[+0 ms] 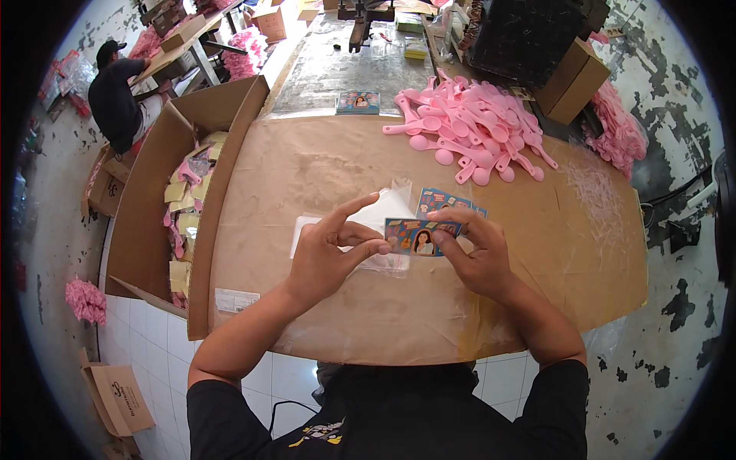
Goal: Placing small pink toy mirrors and backing cards into plastic bags and sealing them.
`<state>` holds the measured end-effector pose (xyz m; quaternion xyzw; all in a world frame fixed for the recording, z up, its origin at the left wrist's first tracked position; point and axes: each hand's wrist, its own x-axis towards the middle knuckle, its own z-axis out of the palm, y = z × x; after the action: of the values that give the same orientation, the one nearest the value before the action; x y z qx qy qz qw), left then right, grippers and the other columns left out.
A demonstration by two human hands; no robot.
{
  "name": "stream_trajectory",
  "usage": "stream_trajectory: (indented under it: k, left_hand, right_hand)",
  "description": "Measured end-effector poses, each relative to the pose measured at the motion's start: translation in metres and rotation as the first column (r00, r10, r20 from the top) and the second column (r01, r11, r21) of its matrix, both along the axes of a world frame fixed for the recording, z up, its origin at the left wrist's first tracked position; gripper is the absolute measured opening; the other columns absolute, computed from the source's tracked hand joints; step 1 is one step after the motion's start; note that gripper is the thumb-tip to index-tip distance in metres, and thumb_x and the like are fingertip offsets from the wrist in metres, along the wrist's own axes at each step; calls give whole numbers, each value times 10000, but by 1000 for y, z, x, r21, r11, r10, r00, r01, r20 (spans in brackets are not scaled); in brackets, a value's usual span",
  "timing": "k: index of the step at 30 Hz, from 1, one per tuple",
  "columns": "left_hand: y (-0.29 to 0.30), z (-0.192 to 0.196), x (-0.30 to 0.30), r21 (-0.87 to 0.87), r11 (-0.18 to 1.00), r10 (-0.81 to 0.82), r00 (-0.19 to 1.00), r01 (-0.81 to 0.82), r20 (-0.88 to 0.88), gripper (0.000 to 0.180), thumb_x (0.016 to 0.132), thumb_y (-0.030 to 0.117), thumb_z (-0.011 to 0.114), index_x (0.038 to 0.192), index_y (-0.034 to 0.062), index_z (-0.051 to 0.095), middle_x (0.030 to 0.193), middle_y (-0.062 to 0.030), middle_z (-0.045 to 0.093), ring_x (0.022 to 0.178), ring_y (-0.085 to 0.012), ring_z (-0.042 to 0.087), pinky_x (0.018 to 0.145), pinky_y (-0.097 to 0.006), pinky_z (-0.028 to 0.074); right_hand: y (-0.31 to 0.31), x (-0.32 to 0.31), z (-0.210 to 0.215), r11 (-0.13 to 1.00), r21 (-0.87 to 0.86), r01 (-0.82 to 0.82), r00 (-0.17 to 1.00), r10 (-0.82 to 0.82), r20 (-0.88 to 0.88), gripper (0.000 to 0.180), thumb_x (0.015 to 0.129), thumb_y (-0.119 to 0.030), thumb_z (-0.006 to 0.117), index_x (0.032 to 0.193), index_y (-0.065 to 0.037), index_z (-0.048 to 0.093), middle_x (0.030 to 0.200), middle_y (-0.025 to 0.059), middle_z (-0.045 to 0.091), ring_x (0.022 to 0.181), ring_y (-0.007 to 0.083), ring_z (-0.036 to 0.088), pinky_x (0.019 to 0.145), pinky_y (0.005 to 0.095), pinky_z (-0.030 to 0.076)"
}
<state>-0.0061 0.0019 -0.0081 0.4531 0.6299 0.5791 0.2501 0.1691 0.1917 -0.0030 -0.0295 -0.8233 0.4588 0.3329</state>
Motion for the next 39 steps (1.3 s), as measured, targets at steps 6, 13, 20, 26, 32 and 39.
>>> stream_trajectory:
  k: [6, 13, 20, 26, 32, 39]
  left_hand:
    - [0, -4, 3, 9, 1000, 2, 999, -2, -51, 682, 893, -18, 781, 1506, 18, 483, 936, -115, 790, 906, -140, 761, 829, -267, 597]
    - [-2, 0, 14, -55, 992, -126, 917, 114, -379, 659, 904, 139, 799, 1496, 120, 509, 960, -134, 787, 867, -272, 783, 749, -357, 624]
    - [-4, 15, 11, -286, 942, -219, 967, 175, -128, 640, 953, 55, 738, 1525, 71, 450, 1062, -168, 773, 968, -179, 758, 803, -318, 602]
    - [-3, 14, 12, -213, 947, -207, 964, 240, 166, 541, 1009, 45, 671, 1509, 45, 464, 1031, -118, 764, 976, -110, 691, 838, -282, 572]
    - [-1, 3, 8, -185, 955, -181, 950, 231, 253, 513, 1017, 33, 652, 1497, 25, 470, 1038, -95, 744, 979, -99, 685, 838, -273, 565]
    - [2, 2, 7, -167, 957, -191, 948, 238, 254, 424, 1030, 43, 637, 1435, -4, 520, 1077, -81, 722, 1010, -94, 676, 841, -259, 559]
  right_hand:
    - [6, -2, 1, 959, 209, -192, 981, 181, 71, 234, 927, 3, 708, 1156, -48, 711, 949, 96, 733, 772, 161, 677, 678, 301, 536]
    - [-12, 0, 3, 994, 72, -80, 971, 61, 231, 329, 900, -82, 792, 1208, -54, 677, 864, 60, 693, 717, 138, 640, 628, 279, 511]
    - [0, 1, -13, 970, -242, -25, 996, 44, 74, 317, 913, -143, 809, 1176, -16, 685, 882, 31, 691, 748, 95, 617, 637, 253, 492]
    - [1, -1, 1, 933, -112, -342, 920, 357, 160, 255, 1012, -236, 683, 1133, -14, 718, 1194, 130, 647, 1040, 181, 624, 878, 344, 520]
    - [76, -11, -22, 917, 389, 88, 958, -186, 221, 319, 955, -114, 642, 1264, -49, 690, 1311, 158, 612, 1255, 338, 559, 1081, 452, 435]
    - [99, -8, -23, 670, 718, 189, 890, -425, 163, 346, 851, -21, 644, 1191, -74, 685, 1300, 127, 594, 1268, 343, 527, 1085, 469, 429]
